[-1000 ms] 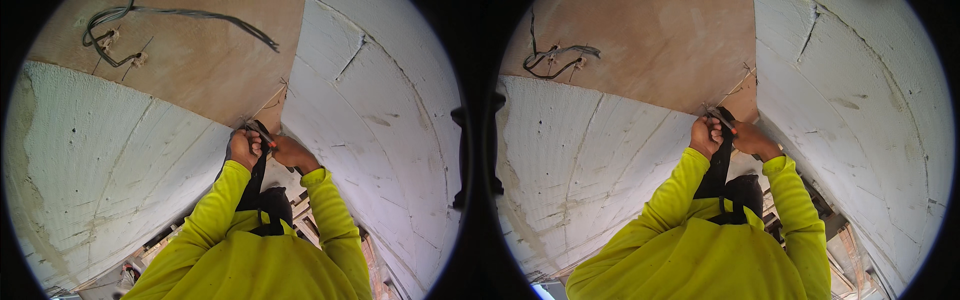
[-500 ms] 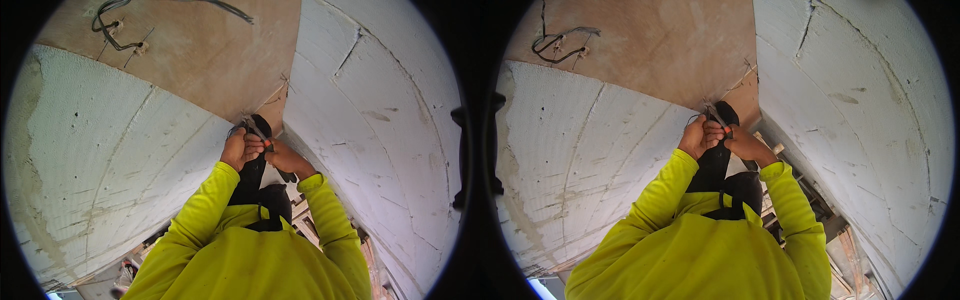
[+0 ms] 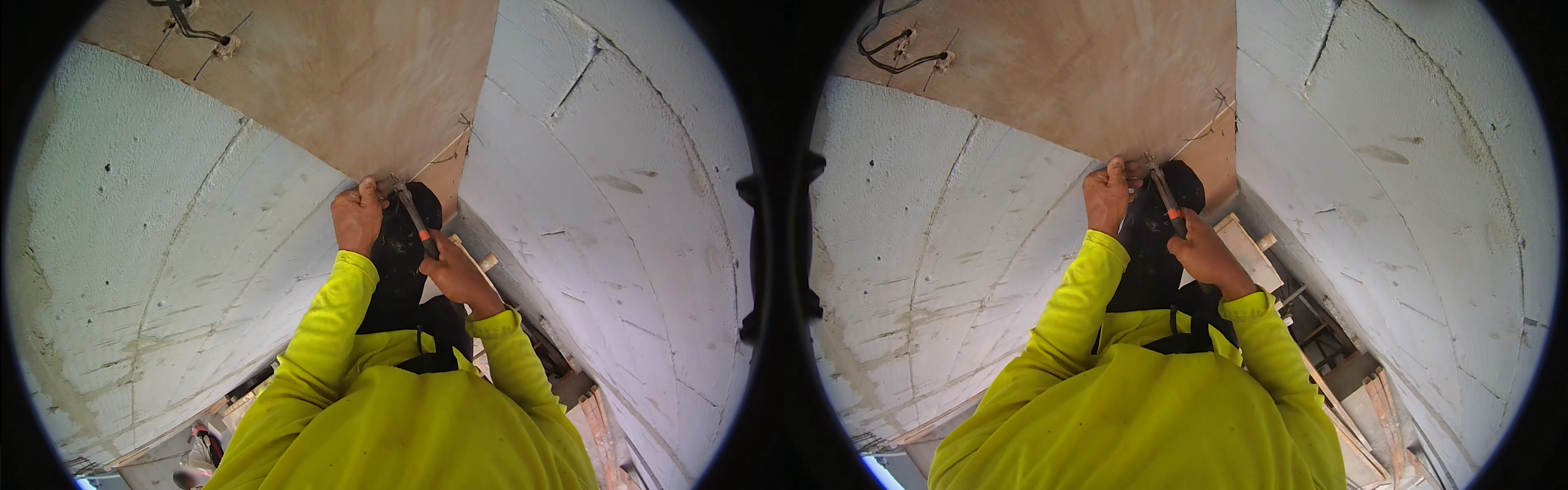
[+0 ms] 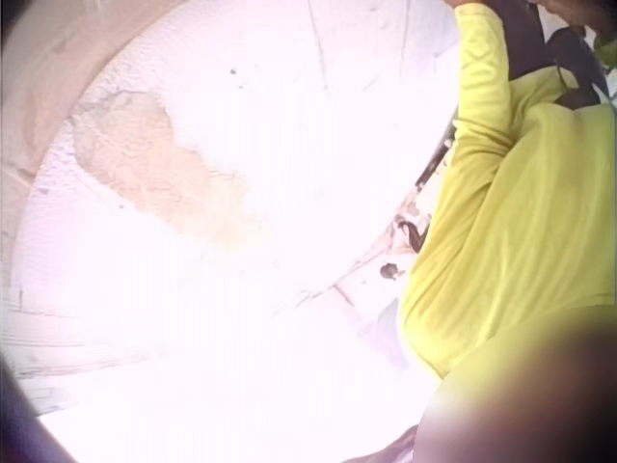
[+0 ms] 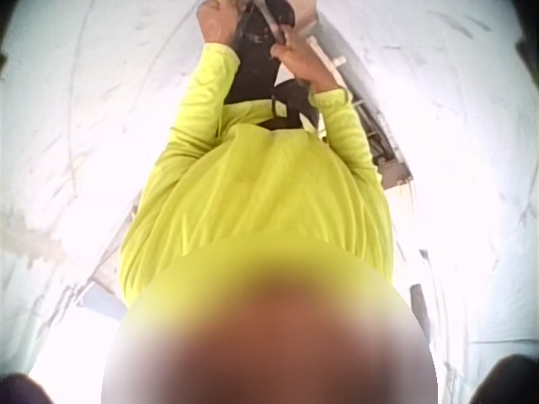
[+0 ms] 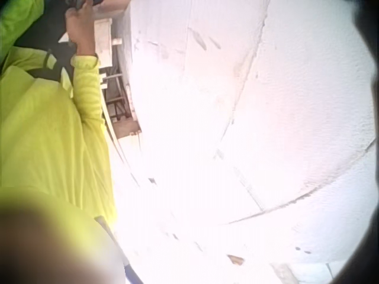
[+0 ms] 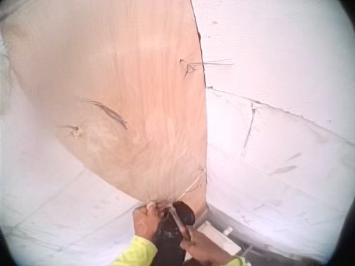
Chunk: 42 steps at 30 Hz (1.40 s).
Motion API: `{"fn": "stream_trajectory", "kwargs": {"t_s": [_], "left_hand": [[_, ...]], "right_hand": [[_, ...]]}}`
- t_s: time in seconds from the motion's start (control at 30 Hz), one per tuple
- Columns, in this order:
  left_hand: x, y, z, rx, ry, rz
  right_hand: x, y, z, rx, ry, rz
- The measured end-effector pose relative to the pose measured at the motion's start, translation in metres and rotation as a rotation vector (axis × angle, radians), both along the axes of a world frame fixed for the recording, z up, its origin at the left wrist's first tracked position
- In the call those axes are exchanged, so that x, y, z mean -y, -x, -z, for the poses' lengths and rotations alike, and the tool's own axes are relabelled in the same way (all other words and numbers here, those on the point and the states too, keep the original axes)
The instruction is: The person secures a large wooden board to a white block wall using wire ties and pliers. They repeatedly twist and tighten the wires at multiple points along the board's edge to hold it in place against the wall.
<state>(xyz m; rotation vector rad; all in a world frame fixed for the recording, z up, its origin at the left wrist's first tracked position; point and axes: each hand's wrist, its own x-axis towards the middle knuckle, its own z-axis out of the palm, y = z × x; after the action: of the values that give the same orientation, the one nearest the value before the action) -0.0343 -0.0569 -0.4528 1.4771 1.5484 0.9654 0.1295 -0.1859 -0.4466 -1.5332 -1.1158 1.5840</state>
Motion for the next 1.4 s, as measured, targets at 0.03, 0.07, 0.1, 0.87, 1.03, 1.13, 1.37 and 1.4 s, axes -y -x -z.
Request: {"fn": "stream_trajectory", "kwargs": {"t_s": [0.03, 0.07, 0.1, 0.87, 1.03, 1.13, 1.37, 1.4], "left_hand": [[0.001, -0.001, 0.000, 0.034, 0.004, 0.007], [0.002, -0.002, -0.002, 0.019, -0.013, -0.022], [0.003, -0.003, -0.004, 0.007, -0.032, -0.006], [0.034, -0.111, 0.022, 0.810, 0.580, -0.462], [0.037, -0.081, 0.024, 1.173, 0.695, -0.118], [0.044, -0.082, 0.013, 0.950, 0.747, -0.216], [0.041, -0.077, 0.023, 1.199, 0.863, -0.043], [0.040, -0.072, 0.025, 1.298, 0.909, -0.024]], "right_hand": [[0.000, 0.000, -0.001, 0.051, -0.025, 0.003], [0.000, -0.002, -0.002, 0.086, -0.055, -0.002], [0.000, -0.002, -0.002, 0.121, -0.086, -0.004], [0.012, -0.039, -0.005, 0.595, -0.196, -0.040], [0.016, -0.046, -0.003, 0.251, 0.125, -0.094], [0.025, -0.028, -0.005, 0.800, -0.126, -0.060], [0.029, -0.041, -0.013, -0.145, 0.235, 0.138], [0.029, -0.042, -0.014, -0.382, 0.309, 0.121]]}}
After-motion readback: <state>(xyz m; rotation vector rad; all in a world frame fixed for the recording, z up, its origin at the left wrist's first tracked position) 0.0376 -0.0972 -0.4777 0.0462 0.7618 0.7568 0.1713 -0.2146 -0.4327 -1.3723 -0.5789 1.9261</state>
